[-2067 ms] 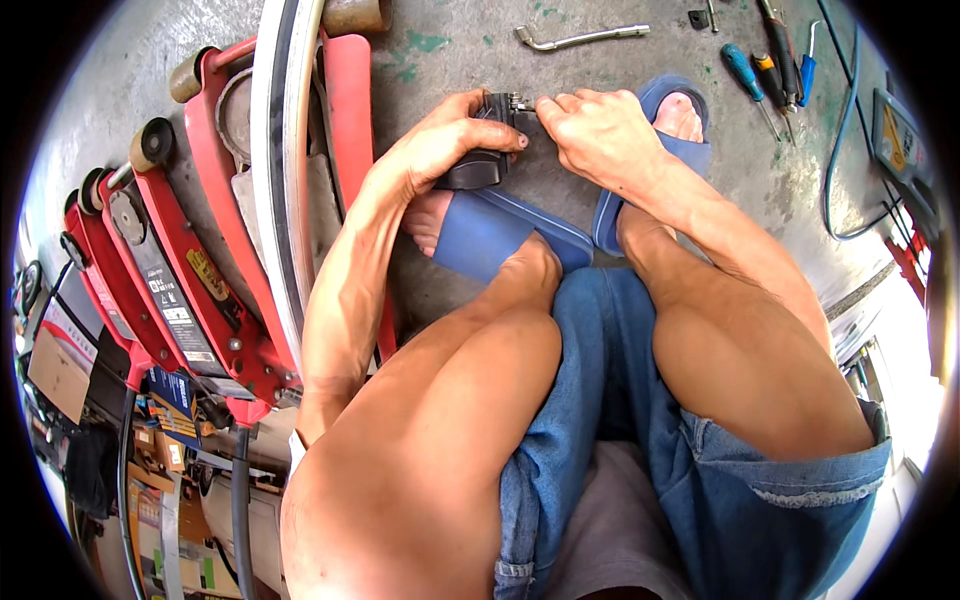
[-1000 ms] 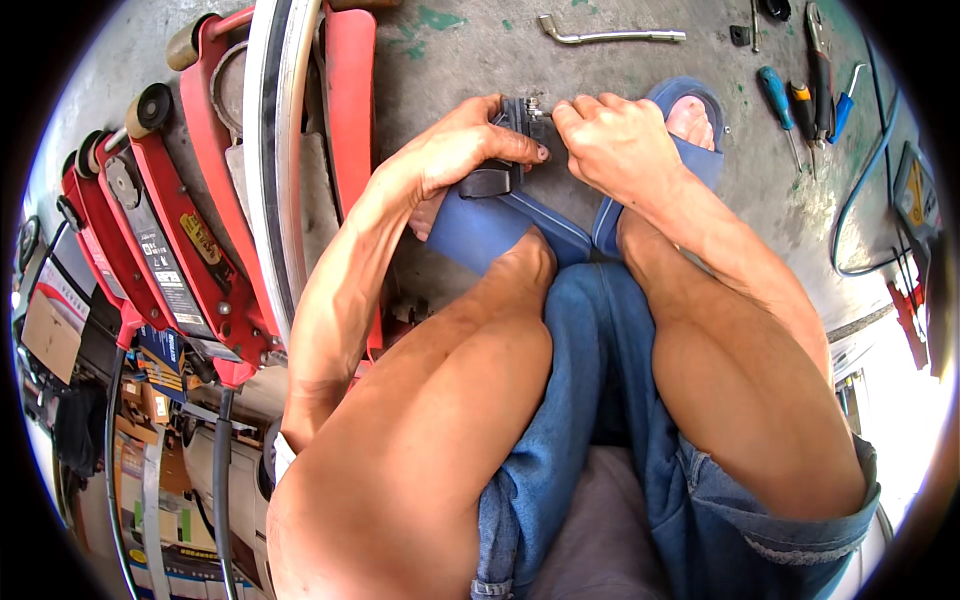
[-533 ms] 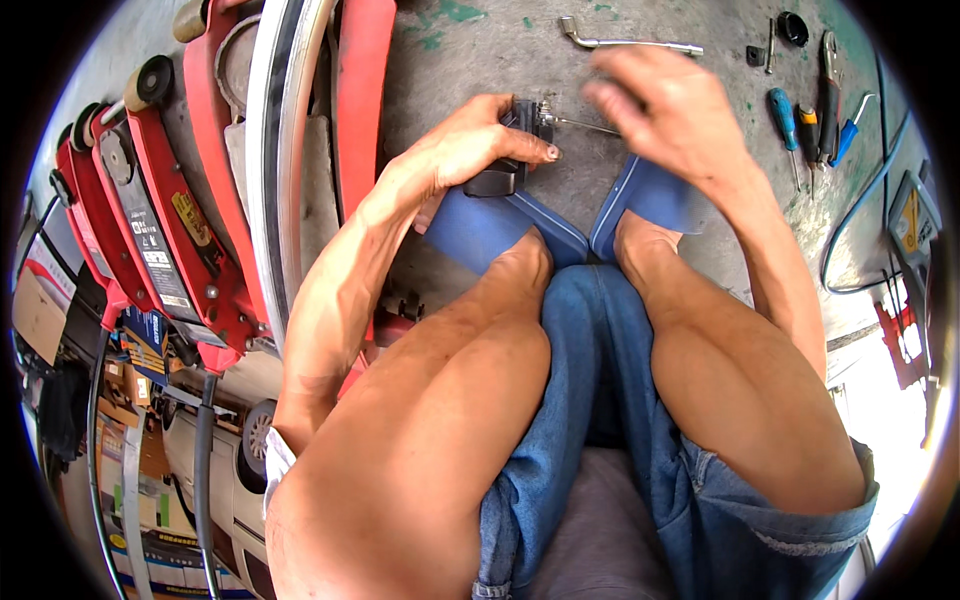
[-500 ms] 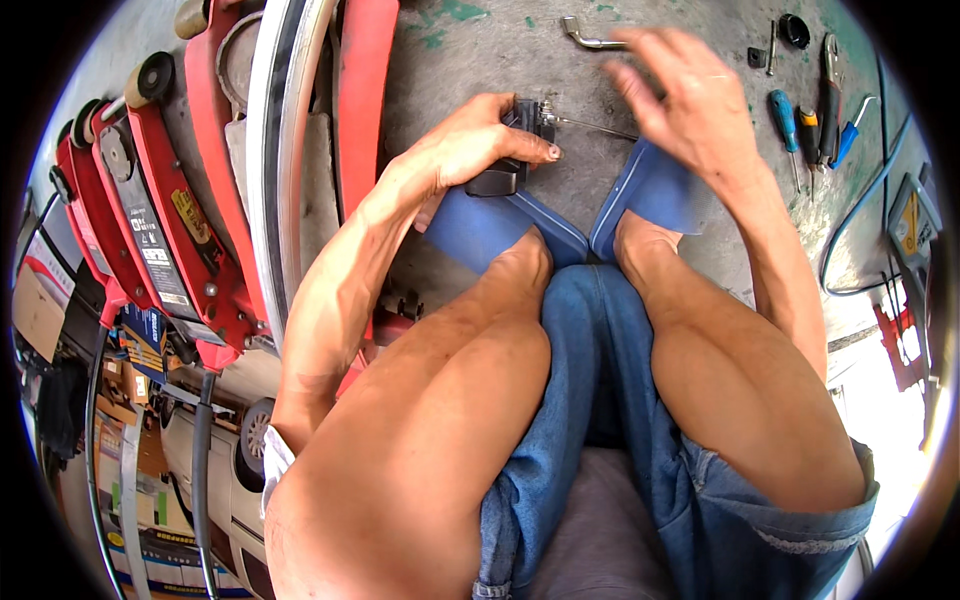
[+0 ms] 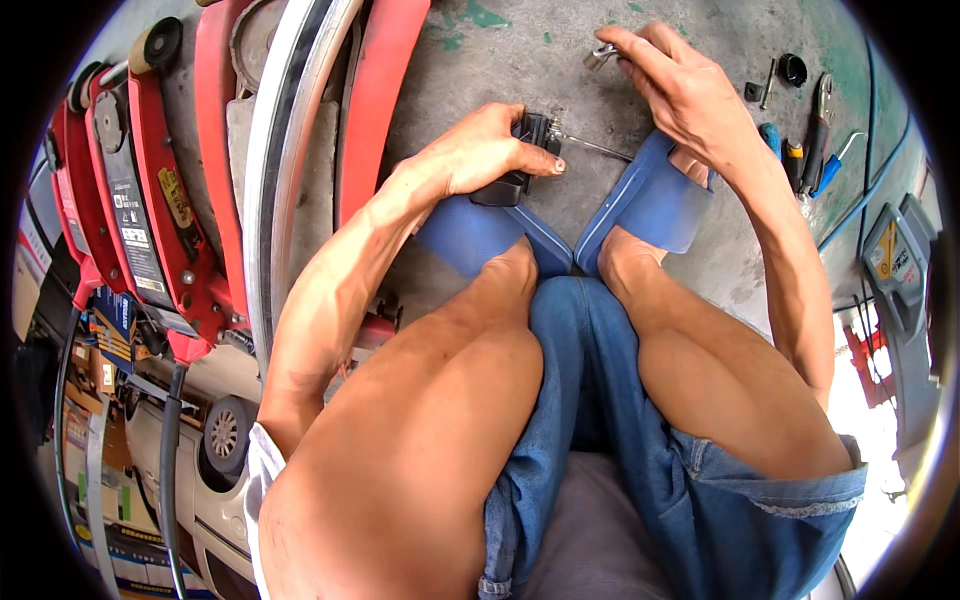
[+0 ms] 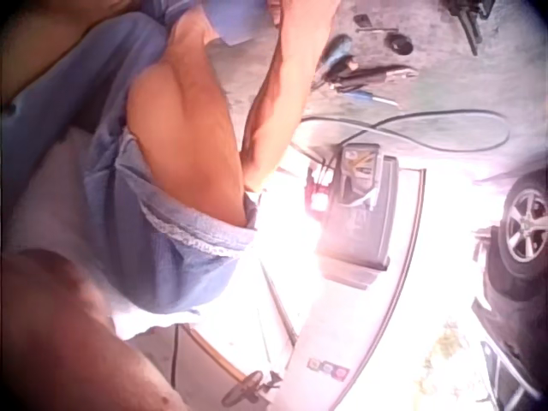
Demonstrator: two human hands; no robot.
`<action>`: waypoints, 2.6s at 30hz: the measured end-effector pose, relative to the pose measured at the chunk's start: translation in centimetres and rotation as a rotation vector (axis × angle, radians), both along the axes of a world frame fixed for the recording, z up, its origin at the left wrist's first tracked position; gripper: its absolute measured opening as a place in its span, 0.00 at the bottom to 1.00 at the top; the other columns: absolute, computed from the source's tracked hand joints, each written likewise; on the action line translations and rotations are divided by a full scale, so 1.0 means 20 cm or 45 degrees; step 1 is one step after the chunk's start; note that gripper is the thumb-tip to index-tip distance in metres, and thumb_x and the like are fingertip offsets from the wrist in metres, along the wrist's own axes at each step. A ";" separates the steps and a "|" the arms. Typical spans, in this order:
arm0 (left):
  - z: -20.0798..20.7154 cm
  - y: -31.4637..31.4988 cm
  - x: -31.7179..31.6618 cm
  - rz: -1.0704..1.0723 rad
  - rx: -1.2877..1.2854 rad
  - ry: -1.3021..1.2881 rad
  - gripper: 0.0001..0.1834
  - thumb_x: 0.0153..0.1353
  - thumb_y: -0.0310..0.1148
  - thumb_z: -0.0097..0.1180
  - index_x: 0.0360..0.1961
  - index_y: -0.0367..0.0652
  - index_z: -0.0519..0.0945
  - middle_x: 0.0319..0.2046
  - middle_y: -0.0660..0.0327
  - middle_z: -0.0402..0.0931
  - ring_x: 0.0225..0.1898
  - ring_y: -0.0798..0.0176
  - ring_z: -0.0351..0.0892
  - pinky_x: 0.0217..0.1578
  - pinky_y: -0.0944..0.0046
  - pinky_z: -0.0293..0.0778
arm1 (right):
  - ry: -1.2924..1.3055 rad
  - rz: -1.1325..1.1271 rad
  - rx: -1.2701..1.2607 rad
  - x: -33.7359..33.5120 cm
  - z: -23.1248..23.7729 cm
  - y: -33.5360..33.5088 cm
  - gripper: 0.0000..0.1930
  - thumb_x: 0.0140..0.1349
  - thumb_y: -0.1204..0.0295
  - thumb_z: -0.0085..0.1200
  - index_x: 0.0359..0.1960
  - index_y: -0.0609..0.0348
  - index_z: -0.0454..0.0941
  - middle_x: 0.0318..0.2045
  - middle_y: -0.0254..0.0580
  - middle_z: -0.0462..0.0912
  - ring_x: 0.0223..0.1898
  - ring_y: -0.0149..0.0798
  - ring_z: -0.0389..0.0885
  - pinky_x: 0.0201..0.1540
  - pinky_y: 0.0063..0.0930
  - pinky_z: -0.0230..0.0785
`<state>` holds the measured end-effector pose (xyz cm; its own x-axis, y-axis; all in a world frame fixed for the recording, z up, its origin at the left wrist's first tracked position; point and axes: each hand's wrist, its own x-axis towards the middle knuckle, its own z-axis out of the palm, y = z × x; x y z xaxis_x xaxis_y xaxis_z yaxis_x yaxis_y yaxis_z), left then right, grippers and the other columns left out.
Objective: The person works on a small black mechanical part by hand while sitting on the floor, using an allen wrench and other hand tools to manipulate small screws and internal components.
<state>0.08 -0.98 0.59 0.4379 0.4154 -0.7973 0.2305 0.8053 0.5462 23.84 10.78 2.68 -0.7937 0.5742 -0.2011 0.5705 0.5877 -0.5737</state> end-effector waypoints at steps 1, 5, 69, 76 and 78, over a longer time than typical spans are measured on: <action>-0.01 0.00 0.00 -0.017 0.015 0.006 0.23 0.57 0.40 0.73 0.45 0.33 0.80 0.34 0.57 0.84 0.39 0.65 0.83 0.46 0.64 0.76 | 0.068 0.040 -0.079 0.00 0.00 0.01 0.14 0.70 0.70 0.56 0.55 0.56 0.80 0.37 0.53 0.82 0.37 0.58 0.84 0.39 0.47 0.78; -0.02 0.01 0.01 -0.004 -0.022 -0.026 0.22 0.57 0.41 0.72 0.43 0.34 0.80 0.32 0.58 0.83 0.37 0.65 0.82 0.44 0.64 0.76 | 0.059 -0.032 -0.173 0.00 -0.04 -0.14 0.13 0.70 0.69 0.57 0.53 0.59 0.82 0.35 0.53 0.83 0.38 0.59 0.84 0.41 0.49 0.78; -0.04 -0.06 0.05 0.213 -0.033 0.244 0.27 0.44 0.44 0.77 0.36 0.29 0.84 0.30 0.44 0.85 0.35 0.49 0.86 0.41 0.53 0.78 | -0.735 -0.021 -0.308 -0.27 0.05 -0.15 0.11 0.67 0.64 0.54 0.32 0.58 0.78 0.26 0.58 0.85 0.28 0.62 0.86 0.32 0.54 0.79; -0.04 -0.03 0.07 0.195 -0.010 0.242 0.22 0.46 0.37 0.78 0.35 0.32 0.83 0.27 0.54 0.84 0.31 0.63 0.82 0.36 0.59 0.76 | -0.835 -0.030 -0.313 -0.30 0.07 -0.13 0.12 0.68 0.63 0.53 0.33 0.60 0.80 0.24 0.61 0.85 0.28 0.64 0.86 0.33 0.55 0.80; -0.04 -0.04 0.07 0.204 -0.026 0.235 0.21 0.46 0.37 0.78 0.35 0.32 0.84 0.28 0.54 0.85 0.31 0.62 0.83 0.37 0.59 0.76 | -0.854 -0.029 -0.364 -0.32 0.08 -0.13 0.12 0.67 0.64 0.53 0.33 0.61 0.80 0.24 0.62 0.84 0.28 0.64 0.86 0.34 0.55 0.80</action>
<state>1.57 -1.75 -0.16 0.2140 0.4505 -0.8667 0.1936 0.8501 0.4897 17.50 8.21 4.31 -0.4353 0.4413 -0.7847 0.8636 0.4511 -0.2254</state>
